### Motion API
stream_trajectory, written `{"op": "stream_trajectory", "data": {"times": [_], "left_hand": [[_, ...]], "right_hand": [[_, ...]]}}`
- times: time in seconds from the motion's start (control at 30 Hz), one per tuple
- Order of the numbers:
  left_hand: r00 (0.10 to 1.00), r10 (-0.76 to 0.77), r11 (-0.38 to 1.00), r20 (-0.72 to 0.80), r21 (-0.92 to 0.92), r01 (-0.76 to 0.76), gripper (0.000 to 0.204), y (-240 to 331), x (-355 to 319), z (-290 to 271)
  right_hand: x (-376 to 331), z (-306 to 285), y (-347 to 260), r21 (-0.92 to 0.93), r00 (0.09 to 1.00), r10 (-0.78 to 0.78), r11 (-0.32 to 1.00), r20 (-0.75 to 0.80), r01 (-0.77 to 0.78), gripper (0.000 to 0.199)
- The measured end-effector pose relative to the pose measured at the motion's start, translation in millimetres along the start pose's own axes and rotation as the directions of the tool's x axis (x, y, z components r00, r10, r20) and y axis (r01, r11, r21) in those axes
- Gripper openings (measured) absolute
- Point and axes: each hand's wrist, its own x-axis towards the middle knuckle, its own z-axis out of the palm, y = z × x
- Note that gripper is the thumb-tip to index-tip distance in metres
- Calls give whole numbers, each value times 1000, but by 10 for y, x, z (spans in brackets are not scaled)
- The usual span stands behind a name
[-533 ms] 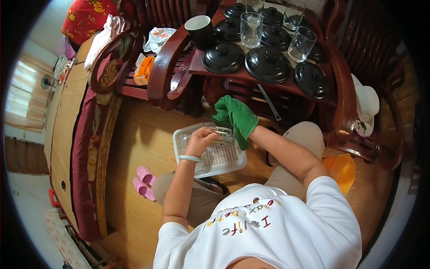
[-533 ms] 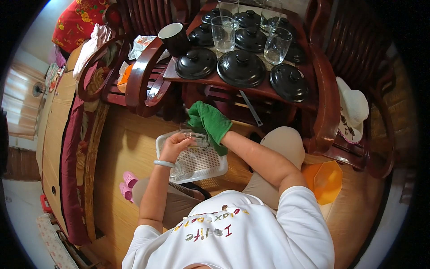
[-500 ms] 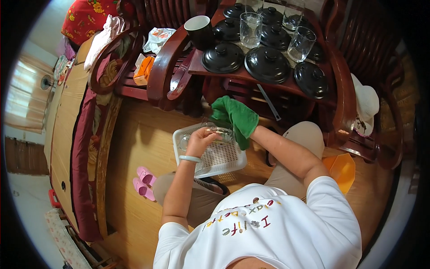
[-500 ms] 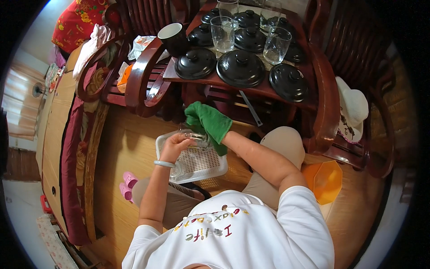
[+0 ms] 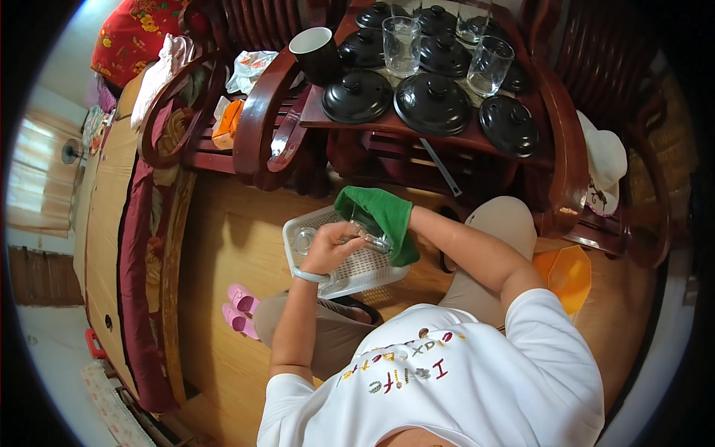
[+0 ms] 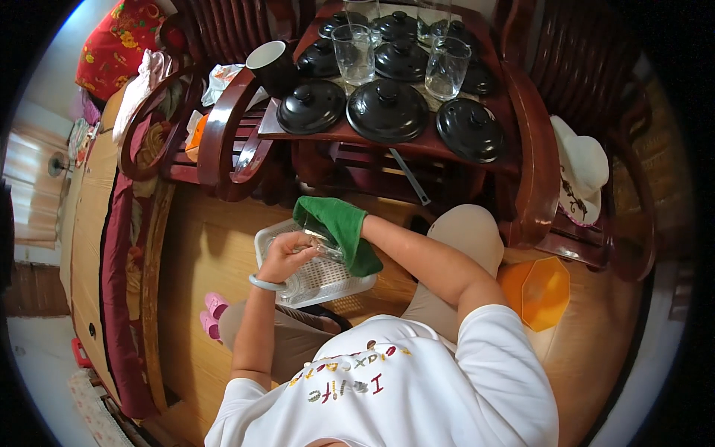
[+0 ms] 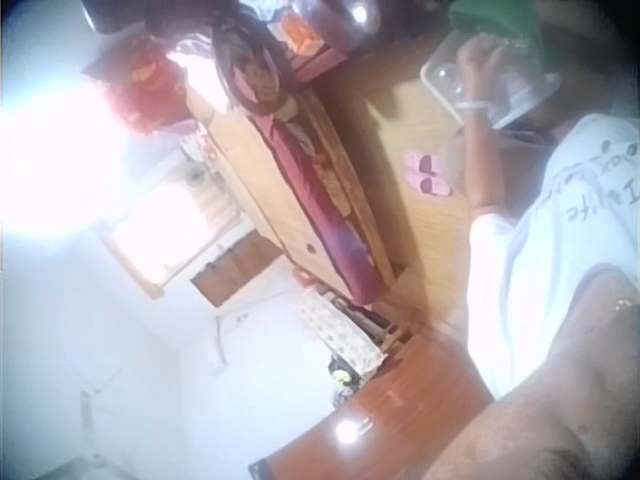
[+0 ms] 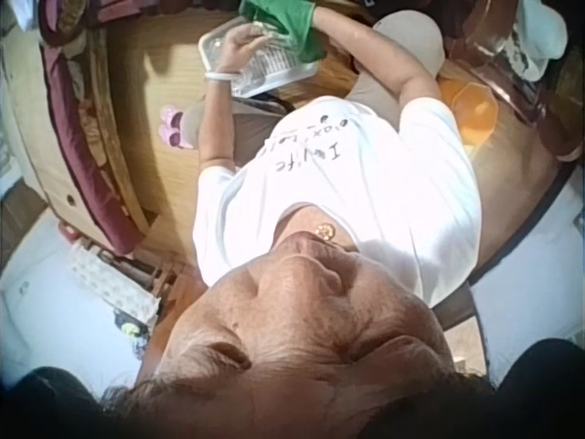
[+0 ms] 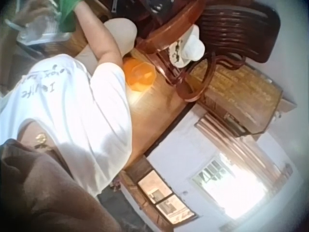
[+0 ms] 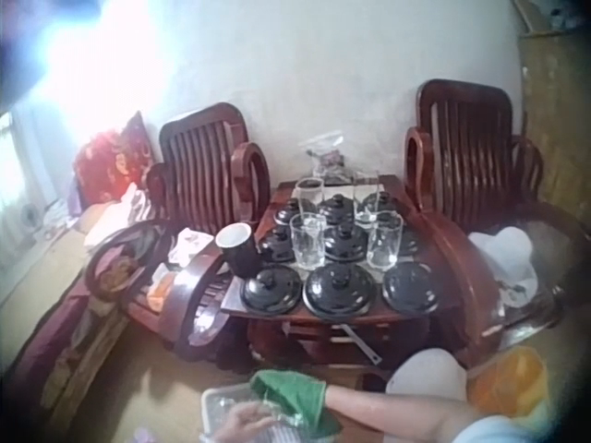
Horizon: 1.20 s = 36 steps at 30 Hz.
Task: The person wipes various pieces of glassware with a cloth, handling glasses and a mug one at a time and placing some on a table.
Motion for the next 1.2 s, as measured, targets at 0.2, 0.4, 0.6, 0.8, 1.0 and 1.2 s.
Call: {"op": "stream_trajectory", "data": {"times": [0.2, 0.4, 0.6, 0.8, 1.0, 1.2], "left_hand": [[996, 62, 958, 58, -283, -43, 6, -51, -43, -169], [992, 46, 970, -114, -232, -72, 6, -25, -48, -185], [903, 346, 922, -253, 270, -277, 12, -26, 70, -70], [891, 440, 698, -112, 667, -261, 11, 198, 90, 18], [934, 350, 665, -67, 720, -198, 11, 125, 56, -36], [895, 422, 873, -145, 330, -358, 13, 105, 60, -38]], "right_hand": [[-17, 36, 182, 819, 940, 199, 462, 278, -340, 35], [-27, 73, 2, 962, 889, 398, 52, 228, -270, 23], [-18, 125, 20, 995, 930, 363, 50, 60, -84, 26], [-11, 198, 3, 996, 866, 494, -75, 72, -40, 27], [8, 176, -62, 963, 818, 572, 250, -62, -102, 24], [-47, 95, -103, 991, 902, 414, 3, 122, -136, 26]]}}
